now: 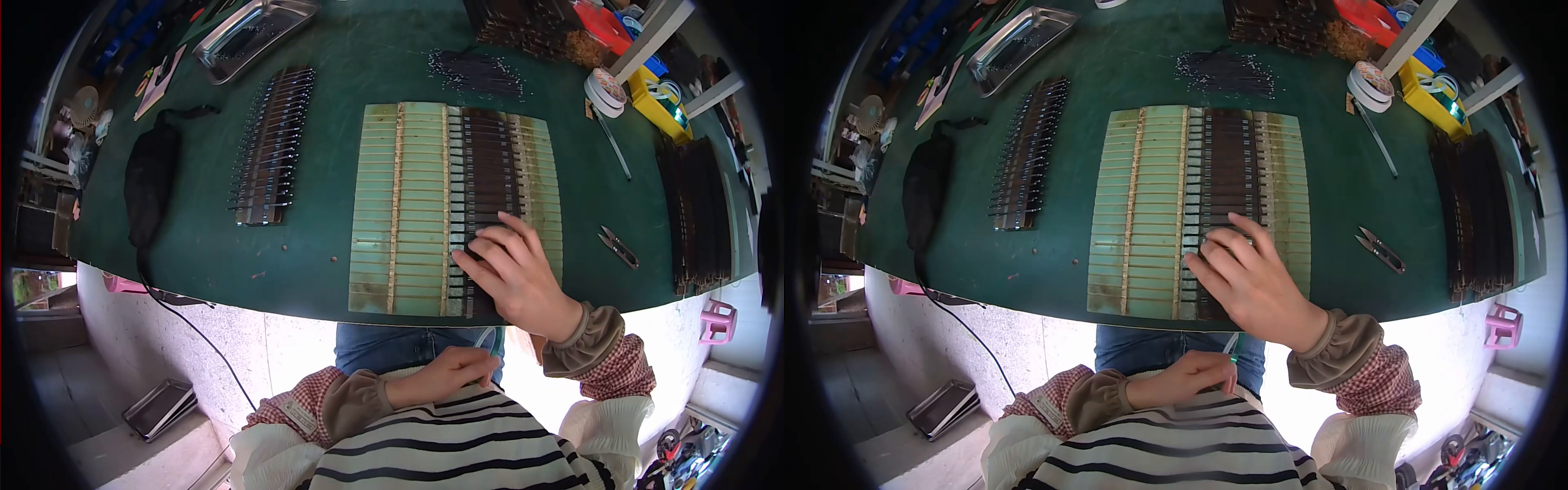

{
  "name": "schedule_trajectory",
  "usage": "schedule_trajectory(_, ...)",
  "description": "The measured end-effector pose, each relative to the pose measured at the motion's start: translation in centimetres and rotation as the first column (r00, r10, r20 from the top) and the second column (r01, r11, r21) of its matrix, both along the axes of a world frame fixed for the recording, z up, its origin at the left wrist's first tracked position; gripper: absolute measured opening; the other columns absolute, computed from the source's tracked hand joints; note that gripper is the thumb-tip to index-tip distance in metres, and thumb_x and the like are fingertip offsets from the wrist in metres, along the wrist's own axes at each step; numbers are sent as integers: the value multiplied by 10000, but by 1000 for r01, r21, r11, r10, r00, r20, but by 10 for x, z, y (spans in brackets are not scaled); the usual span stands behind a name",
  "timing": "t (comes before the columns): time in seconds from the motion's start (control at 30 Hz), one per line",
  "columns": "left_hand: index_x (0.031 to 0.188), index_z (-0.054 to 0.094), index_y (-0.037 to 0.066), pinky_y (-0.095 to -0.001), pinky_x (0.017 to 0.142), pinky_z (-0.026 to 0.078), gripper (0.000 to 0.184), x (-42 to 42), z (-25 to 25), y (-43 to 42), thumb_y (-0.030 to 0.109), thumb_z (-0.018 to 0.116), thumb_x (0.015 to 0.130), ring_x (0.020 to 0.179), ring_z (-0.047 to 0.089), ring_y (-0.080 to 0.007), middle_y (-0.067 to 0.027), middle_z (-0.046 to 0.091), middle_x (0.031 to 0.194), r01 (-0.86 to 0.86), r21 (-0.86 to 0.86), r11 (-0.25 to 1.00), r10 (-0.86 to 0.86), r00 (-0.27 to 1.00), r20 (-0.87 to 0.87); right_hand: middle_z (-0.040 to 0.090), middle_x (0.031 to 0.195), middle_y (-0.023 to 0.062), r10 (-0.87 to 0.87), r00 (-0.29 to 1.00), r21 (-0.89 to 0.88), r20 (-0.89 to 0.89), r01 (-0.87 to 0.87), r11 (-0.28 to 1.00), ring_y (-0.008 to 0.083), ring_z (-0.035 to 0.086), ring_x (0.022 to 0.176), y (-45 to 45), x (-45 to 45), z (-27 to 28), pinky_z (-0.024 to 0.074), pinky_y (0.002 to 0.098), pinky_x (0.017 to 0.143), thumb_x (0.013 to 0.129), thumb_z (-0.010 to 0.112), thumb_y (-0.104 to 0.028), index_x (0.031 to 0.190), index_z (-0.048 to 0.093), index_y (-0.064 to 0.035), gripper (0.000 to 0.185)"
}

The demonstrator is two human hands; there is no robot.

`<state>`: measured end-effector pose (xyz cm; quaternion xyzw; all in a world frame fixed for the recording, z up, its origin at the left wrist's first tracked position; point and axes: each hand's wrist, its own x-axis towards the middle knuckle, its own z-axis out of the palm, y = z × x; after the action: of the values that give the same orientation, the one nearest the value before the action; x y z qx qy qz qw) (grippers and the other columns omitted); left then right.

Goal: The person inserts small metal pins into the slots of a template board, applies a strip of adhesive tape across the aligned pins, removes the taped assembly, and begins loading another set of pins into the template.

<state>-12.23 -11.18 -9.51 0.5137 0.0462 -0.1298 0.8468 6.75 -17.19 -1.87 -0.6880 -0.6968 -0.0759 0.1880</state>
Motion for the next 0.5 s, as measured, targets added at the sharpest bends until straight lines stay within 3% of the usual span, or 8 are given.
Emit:
schedule_trajectory(0.1,755,596,9,-303,744,465,467,5,-4,8,324,477,1078,751,581,-157,-64,632,766,74,-76,994,-88,978,-188,599,1100,108,-89,994,108,-56,94,990,309,557,1098,-7,11,4,426,495,1031,763,603,-14,1205,667,-32,446)
schedule_trajectory(0.17,750,587,24,-286,690,458,468,11,-3,10,336,475,1079,674,571,-151,-66,615,734,78,-85,993,-97,962,-255,612,1144,121,-192,969,201,-158,222,954,325,566,1081,-22,24,13,450,455,967,735,619,65,1225,666,-60,507)
schedule_trajectory(0.23,797,586,30,-269,628,450,423,13,-1,10,328,480,1077,601,558,-140,-68,601,716,55,-85,995,-77,954,-289,623,1181,146,-396,901,172,-178,425,889,345,569,1095,-53,39,22,457,437,955,789,629,124,1258,639,-49,500)
schedule_trajectory(0.33,968,573,28,-245,530,427,280,15,6,9,277,497,1072,511,531,-118,-79,594,734,-25,-95,995,-3,956,-293,613,1163,164,-641,762,76,-93,647,759,329,573,1093,-103,68,21,476,389,934,857,661,46,1296,607,-13,446)
schedule_trajectory(0.47,1187,481,40,-244,460,394,199,15,11,5,195,503,1065,463,503,-110,-127,605,836,-144,-230,963,81,961,-264,603,1070,148,-690,722,6,-54,691,723,301,599,1003,-145,84,-2,489,365,886,865,684,16,1266,616,15,407)
schedule_trajectory(0.5,1226,455,45,-248,454,391,214,14,12,4,177,502,1063,460,499,-112,-141,608,866,-163,-275,947,95,964,-247,603,1060,137,-715,686,-21,-134,719,694,280,605,983,-151,86,-7,489,351,865,876,679,12,1247,617,18,376)
